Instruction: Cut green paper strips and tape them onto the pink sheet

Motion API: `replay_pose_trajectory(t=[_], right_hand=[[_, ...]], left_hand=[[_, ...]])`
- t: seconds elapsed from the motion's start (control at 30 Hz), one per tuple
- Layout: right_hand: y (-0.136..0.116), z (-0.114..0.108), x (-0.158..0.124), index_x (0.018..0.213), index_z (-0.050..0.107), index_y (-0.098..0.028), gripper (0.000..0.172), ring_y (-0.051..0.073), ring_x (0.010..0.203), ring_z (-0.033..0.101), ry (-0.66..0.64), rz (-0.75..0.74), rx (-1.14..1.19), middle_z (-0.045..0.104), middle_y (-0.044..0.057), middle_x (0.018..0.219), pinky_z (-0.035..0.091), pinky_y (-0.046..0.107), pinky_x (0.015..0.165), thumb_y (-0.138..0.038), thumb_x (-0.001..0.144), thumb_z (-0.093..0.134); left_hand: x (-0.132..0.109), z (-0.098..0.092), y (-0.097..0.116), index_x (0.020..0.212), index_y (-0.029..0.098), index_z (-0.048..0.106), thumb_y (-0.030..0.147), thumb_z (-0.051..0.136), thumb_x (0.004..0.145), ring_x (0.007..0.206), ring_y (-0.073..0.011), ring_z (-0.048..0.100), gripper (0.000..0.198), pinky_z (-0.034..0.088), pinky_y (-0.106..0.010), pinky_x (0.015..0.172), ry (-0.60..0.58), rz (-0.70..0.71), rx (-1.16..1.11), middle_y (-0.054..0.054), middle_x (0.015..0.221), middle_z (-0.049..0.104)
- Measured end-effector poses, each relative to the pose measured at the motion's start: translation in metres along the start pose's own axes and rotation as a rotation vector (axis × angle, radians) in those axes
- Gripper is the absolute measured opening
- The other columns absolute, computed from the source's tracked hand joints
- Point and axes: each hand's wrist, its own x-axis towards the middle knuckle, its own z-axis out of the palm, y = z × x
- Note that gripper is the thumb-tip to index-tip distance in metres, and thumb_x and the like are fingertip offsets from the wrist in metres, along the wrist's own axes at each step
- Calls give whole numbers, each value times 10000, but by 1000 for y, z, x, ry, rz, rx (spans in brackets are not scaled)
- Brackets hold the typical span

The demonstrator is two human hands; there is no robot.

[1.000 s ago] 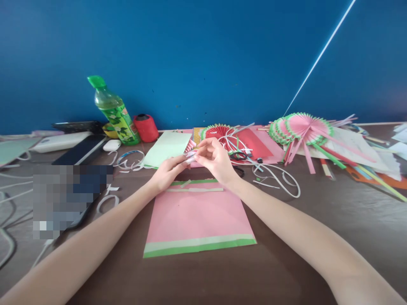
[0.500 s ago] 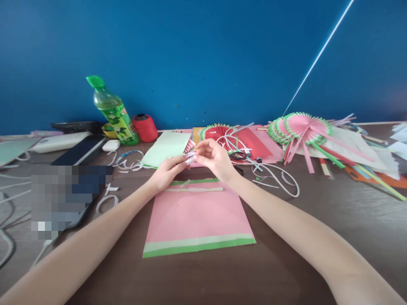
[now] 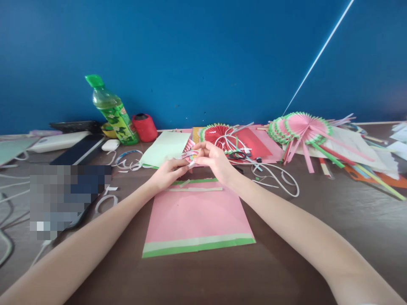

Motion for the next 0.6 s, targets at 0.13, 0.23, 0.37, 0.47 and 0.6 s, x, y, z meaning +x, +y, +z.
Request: replay_pose_trajectory(t=[0.13,0.23,0.37,0.47,0.6], right_hand=[[-1,2,1,824,558,-173,267,78,537,474,16,97,88,468,-83,553,391,260,582,-111,578,640],[-2,4,1,807,561,-164,269,78,537,471,52,149,130,452,-85,543,385,266,588,-95,557,632],[-4,6,1,779,568,-159,266,70,516,454,85,182,156,430,-90,523,367,259,573,-88,530,628],[-4,5,1,768,575,-160,263,75,525,463,86,181,176,443,-87,519,366,255,577,-82,523,628],[-3,2,3,769,582,-165,264,79,550,476,70,161,217,452,-84,518,362,247,590,-64,529,624]], left_hand=[[1,0,-1,694,148,594,269,410,792,496,-95,456,242,359,-214,537,-34,14,15,37,520,495],[1,1,-1,694,148,600,262,412,787,506,-100,467,239,365,-217,542,-44,22,26,33,527,507],[2,1,0,707,145,606,244,411,789,505,-98,463,233,364,-217,542,-57,31,30,33,524,505],[1,0,2,735,146,612,247,392,806,485,-91,443,252,357,-213,535,-47,34,40,42,506,479],[1,-1,4,744,144,609,251,376,812,454,-81,405,265,342,-206,517,-35,20,47,55,472,423]])
